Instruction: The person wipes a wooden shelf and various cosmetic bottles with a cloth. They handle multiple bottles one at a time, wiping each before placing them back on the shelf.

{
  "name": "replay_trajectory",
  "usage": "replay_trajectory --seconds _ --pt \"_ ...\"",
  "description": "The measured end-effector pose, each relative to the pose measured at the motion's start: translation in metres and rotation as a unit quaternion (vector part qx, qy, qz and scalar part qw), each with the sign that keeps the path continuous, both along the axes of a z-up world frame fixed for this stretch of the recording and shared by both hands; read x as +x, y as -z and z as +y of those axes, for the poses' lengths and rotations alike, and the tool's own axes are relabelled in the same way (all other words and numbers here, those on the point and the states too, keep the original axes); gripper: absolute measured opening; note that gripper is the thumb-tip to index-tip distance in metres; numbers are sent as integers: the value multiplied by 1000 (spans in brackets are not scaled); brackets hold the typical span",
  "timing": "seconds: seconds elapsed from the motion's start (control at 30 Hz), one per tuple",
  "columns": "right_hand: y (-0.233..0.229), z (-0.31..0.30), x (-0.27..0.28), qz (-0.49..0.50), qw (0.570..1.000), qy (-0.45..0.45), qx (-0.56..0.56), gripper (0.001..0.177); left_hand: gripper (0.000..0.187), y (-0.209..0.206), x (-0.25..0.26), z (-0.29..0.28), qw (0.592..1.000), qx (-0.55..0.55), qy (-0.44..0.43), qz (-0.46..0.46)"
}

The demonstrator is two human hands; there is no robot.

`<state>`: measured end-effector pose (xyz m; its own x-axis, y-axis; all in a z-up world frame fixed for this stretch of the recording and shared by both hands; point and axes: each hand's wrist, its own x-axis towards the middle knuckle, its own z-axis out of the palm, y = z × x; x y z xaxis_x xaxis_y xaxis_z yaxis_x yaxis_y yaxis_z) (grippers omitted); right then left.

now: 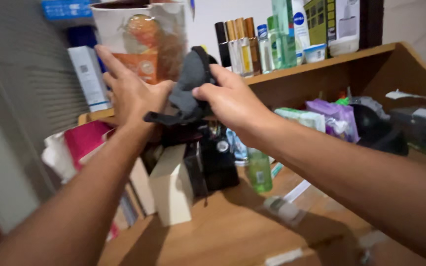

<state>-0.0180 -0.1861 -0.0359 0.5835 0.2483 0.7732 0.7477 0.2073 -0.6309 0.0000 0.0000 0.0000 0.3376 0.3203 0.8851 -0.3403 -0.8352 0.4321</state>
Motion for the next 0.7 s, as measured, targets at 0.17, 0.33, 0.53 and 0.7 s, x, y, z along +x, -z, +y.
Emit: replay_trajectory --seconds 0.17,0.33,0.53,0.7 --pt "-26 -16 12 27 999 31 -11 28 142 -18 34 -10 999 -27 -34 20" --pt "-48 -16 34 10 999 13 -34 31 140 -41 69 -9 993 -45 -94 62" --pt "-67 -16 69 17 996 22 -83 34 140 -63 106 3 981 -53 -156 106" --pt "-77 1 106 -15 997 39 -68 33 135 -66 135 14 952 -54 -224 200"
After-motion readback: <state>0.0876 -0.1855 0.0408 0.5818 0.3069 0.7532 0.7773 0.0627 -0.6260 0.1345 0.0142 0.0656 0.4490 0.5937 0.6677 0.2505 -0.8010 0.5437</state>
